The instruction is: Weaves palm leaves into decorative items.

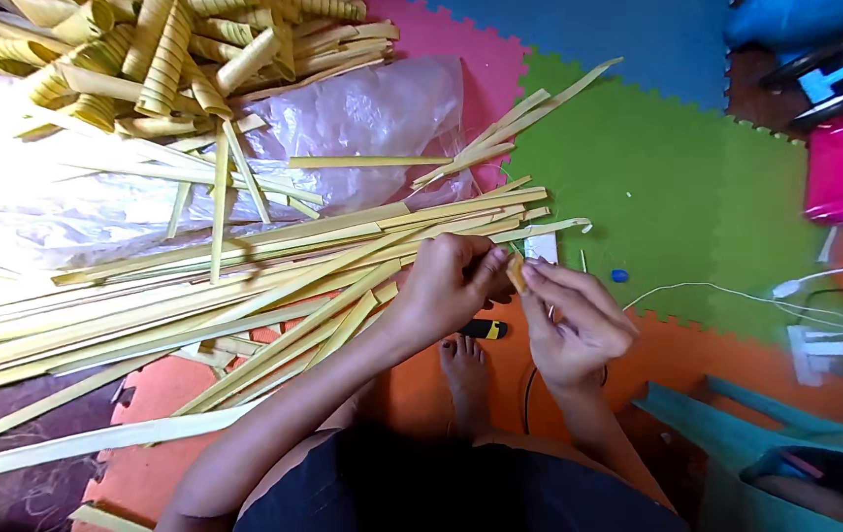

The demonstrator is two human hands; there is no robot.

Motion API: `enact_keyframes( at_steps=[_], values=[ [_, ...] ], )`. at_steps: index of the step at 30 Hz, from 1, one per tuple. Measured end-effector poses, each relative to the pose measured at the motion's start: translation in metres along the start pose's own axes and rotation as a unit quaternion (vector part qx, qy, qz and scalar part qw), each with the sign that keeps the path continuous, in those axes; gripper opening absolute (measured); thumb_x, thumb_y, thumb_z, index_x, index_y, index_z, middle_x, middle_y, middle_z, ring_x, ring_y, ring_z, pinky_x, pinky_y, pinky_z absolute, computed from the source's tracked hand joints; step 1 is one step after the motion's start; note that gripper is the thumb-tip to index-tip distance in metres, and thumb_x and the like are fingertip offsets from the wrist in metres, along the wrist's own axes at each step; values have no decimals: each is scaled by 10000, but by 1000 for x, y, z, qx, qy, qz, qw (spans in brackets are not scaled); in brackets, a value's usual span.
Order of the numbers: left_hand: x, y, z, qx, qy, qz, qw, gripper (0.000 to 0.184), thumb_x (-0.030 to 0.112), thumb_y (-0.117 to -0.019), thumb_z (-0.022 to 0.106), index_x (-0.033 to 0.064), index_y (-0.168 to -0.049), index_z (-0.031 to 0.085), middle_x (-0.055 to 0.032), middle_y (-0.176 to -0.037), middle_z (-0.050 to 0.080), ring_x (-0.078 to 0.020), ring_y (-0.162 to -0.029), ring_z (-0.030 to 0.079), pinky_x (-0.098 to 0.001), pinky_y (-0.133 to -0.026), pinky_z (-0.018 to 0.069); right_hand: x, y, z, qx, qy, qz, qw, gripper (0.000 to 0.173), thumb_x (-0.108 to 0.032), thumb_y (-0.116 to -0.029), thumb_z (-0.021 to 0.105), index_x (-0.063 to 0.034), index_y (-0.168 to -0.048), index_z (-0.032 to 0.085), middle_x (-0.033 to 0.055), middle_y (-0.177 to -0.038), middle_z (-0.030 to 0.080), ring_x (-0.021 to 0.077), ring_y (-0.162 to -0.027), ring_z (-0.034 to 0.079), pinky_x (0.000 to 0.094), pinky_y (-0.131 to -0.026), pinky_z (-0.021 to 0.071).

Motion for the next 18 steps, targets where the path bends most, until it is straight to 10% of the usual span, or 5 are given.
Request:
enact_keyframes(
  at_steps=[3, 5, 10, 14, 18],
  values=[
    [3, 3, -5, -40, 45, 0, 998, 243, 97, -1063, 517, -11, -918, 679, -39, -648, 595, -54, -517, 547, -183, -469, 455, 0, 3, 2, -18, 57, -74, 995, 90, 18, -890, 700, 19, -956, 761, 131, -1061, 736, 169, -1023, 716, 282, -891, 600],
    [2, 4, -8, -68, 73, -1, 995, 111, 35, -1019, 593, -28, -1037, 683, -64, -781, 707, -65, -638, 673, -200, -590, 578, 2, 0, 0, -37, 43, -74, 996, 124, 18, -904, 657, 32, -968, 763, 144, -1056, 746, 178, -1015, 726, 286, -884, 601],
    [2, 5, 2, -17, -19, -6, 1000, 55, 47, -1011, 619, 5, -1025, 652, -58, -810, 729, -97, -683, 726, -257, -640, 627, 11, -20, -9, -147, -171, 205, 952, 287, -53, -1019, 558, -34, -1276, 684, 8, -1143, 710, 44, -956, 673, 209, -806, 571],
    [1, 2, 15, -6, -43, 23, 999, 94, 71, -982, 672, 12, -920, 632, -50, -757, 697, -86, -650, 703, -241, -625, 607, 12, -18, -2, -100, -180, 238, 949, 109, 1, -954, 645, -83, -998, 700, -60, -967, 695, -2, -845, 661, 177, -752, 575],
    [-8, 1, 13, -34, -11, 4, 999, 89, 75, -998, 647, 32, -933, 607, -34, -774, 689, -66, -634, 672, -213, -595, 578, 11, -16, -1, -137, -152, 235, 950, 67, -41, -995, 598, -86, -1005, 647, -67, -929, 668, -31, -798, 623, 136, -706, 530]
  ],
)
Point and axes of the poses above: each hand's wrist, its own y-axis away from the middle knuckle, its own z-axis out of the palm, x = y × z, the point moved 2 cm from there along -y, towards the middle knuckle
